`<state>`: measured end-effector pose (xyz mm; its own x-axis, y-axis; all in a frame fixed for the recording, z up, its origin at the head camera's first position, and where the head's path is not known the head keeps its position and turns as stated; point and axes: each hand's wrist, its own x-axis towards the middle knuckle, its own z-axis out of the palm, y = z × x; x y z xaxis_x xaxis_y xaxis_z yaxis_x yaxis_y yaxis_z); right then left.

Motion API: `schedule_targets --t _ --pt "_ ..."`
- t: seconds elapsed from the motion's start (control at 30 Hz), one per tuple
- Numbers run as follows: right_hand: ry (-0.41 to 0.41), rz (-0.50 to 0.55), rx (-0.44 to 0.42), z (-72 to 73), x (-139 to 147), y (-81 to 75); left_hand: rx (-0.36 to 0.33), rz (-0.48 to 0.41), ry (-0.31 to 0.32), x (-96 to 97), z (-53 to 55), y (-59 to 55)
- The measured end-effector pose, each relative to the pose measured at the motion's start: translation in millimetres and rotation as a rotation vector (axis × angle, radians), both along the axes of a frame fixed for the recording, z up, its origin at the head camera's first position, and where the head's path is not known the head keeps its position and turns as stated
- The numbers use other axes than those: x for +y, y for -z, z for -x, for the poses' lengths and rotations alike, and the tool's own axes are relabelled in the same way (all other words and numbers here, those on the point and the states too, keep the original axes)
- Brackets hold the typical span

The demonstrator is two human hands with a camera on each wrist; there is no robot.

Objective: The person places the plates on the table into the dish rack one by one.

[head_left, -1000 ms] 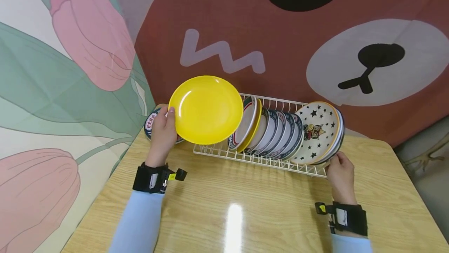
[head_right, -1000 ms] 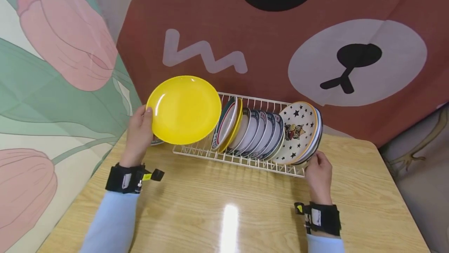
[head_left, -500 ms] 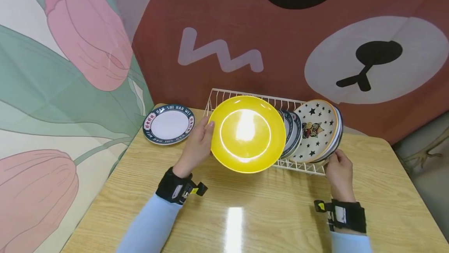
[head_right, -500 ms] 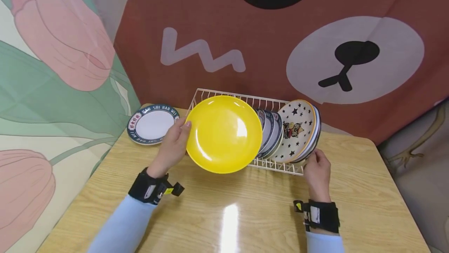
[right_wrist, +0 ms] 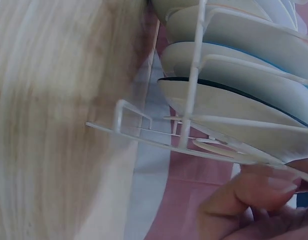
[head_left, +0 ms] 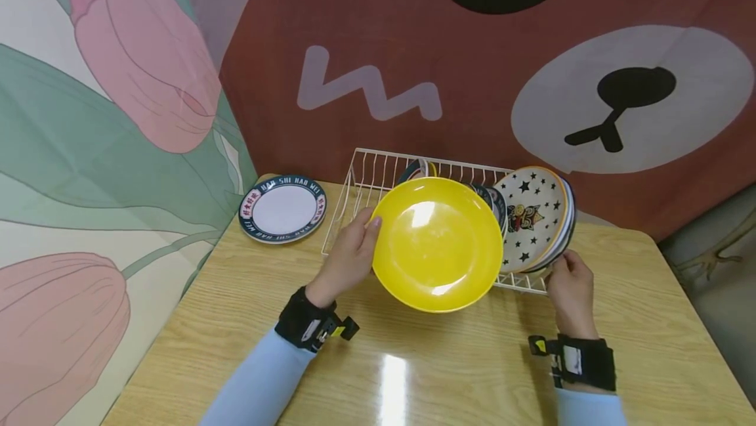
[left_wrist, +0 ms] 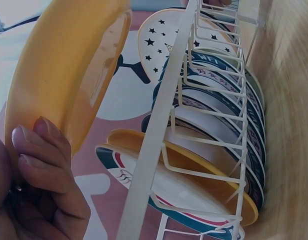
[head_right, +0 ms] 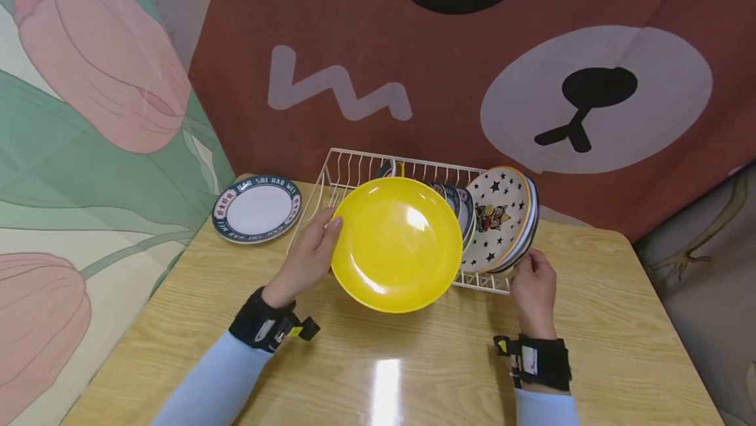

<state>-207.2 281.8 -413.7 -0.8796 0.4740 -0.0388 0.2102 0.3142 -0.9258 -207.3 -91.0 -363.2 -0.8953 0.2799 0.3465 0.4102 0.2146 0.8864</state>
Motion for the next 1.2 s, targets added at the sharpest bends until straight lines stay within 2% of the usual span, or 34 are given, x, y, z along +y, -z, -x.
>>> schedule_targets --t 0.1,0.23,0.3,0.33,0.4,0.5,0.63,0.73,0.9,1.03,1.2 --pt "0.089 -0.027 0.068 -0.9 -5 -5.4 0.005 -0.002 -0.001 -1.1 -8.0 -12.8" --pt "0.221 0.053 0.283 -9.8 -14 -23.7 0.021 0.005 0.005 -2.0 -13.7 -22.8" --pt "0.226 0.144 0.409 -17.1 -22 -36.1 0.029 0.005 0.010 -1.4 -14.5 -25.0" --pt "0.203 0.191 0.458 -21.1 -27 -41.9 0.027 0.000 0.014 -1.2 -14.5 -25.3" --pt "0.115 0.241 0.495 -29.3 -39 -52.2 0.021 -0.008 0.018 -0.8 -14.8 -26.2" --pt "-0.086 0.202 0.432 -39.9 -59 -62.4 0.007 -0.017 0.018 -0.7 -16.0 -27.0" --pt "-0.376 0.077 0.331 -46.4 -79 -62.6 0.001 -0.029 0.017 -0.4 -18.2 -27.9" --pt "-0.509 0.073 0.293 -47.8 -87 -57.3 0.004 -0.031 0.021 -0.2 -19.6 -28.2" --pt "-0.576 0.122 0.266 -49.8 -94 -50.9 0.011 -0.032 0.045 -0.1 -20.4 -29.2" --pt "-0.553 0.152 0.255 -50.3 -97 -48.2 -0.013 -0.053 0.064 0.2 -20.1 -28.4" --pt "-0.512 0.155 0.234 -50.2 -97 -46.1 -0.085 -0.060 0.072 0.9 -18.8 -25.6"
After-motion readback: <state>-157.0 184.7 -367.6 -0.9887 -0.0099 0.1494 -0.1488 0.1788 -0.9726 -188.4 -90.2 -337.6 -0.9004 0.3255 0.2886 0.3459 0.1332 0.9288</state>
